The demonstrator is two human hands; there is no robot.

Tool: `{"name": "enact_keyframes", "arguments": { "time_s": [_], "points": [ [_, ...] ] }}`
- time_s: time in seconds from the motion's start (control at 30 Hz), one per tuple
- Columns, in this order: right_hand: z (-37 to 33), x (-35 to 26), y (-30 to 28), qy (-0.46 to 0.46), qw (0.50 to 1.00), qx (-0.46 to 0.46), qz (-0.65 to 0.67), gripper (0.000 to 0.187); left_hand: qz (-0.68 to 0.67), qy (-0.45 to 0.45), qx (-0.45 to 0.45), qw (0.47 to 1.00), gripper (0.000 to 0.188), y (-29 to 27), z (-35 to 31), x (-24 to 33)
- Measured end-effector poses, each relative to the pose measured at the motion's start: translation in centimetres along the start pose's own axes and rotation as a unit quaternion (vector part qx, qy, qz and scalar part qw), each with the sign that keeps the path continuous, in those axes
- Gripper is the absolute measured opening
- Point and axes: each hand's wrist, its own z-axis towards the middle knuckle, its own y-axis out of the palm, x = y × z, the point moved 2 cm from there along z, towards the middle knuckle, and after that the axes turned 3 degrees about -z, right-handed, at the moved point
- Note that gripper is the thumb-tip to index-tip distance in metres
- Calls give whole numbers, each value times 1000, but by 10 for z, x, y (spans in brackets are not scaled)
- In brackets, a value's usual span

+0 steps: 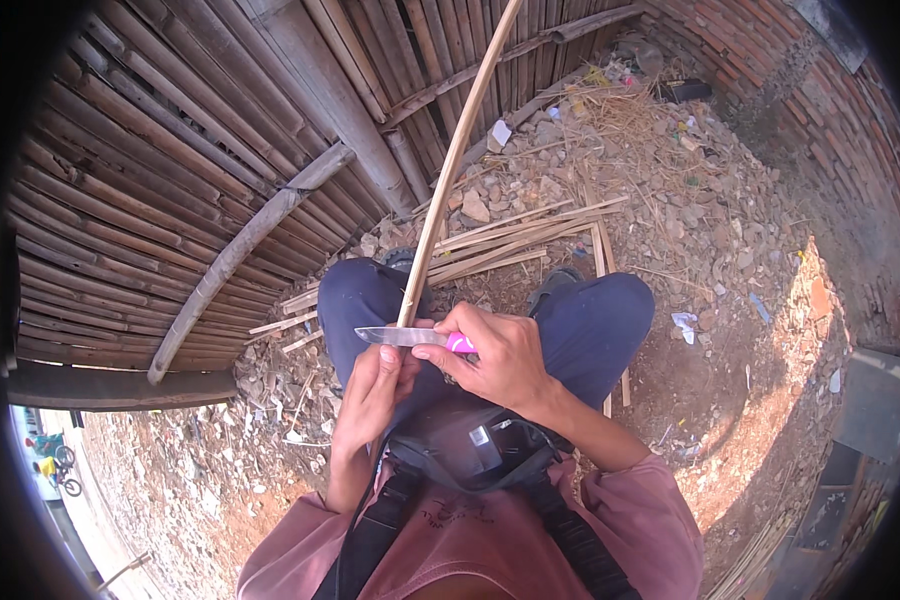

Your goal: The person uses a small knife to whittle and shape the ends of thin bamboo sticks, removing thin shavings to taper the wood while holding the sticks by hand.

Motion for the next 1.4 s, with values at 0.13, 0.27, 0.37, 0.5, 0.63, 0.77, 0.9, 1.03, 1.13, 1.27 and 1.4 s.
{"name": "enact_keyframes", "arguments": {
  "time_s": [0.13, 0.27, 0.37, 0.5, 0.63, 0.77, 0.9, 1.03, 1.13, 1.27, 1.4],
  "points": [
    [-1, 1, -1, -16, 1000, 13, -3, 37, 8, 3, 4, 1000, 54, 2, 2, 0],
    [-1, -3, -1, -24, 999, 24, -7, 35, 83, 61, 58, 993, 62, 5, 0, -4],
    [-2, -5, -2, -42, 998, 44, -14, 31, 142, 98, 112, 979, 62, 7, 0, -7],
    [-1, -12, -5, -61, 996, 65, -25, 30, 153, 98, 140, 973, 61, 8, 0, -7],
    [-2, -12, -4, -82, 991, 86, -56, 27, 174, 93, 155, 968, 57, 7, 1, -8],
    [-2, -12, -5, -98, 987, 90, -87, 26, 188, 70, 167, 965, 38, 6, 1, -6],
    [-1, -6, -7, -91, 989, 98, -58, 25, 172, 101, 148, 969, 40, 11, 2, 4],
    [4, -6, -7, -97, 988, 107, -52, 25, 177, 99, 116, 972, 36, 15, -1, 12],
    [6, -7, -10, -107, 987, 108, -55, 25, 195, 122, 125, 965, 28, 14, -1, 12],
    [8, 1, -18, -91, 983, 136, -84, 24, 235, 43, 108, 965, 21, 15, -1, 25],
    [31, 25, -32, -37, 978, 200, -51, 24, 221, 39, 105, 969, 21, 16, -9, 18]
  ]
}}
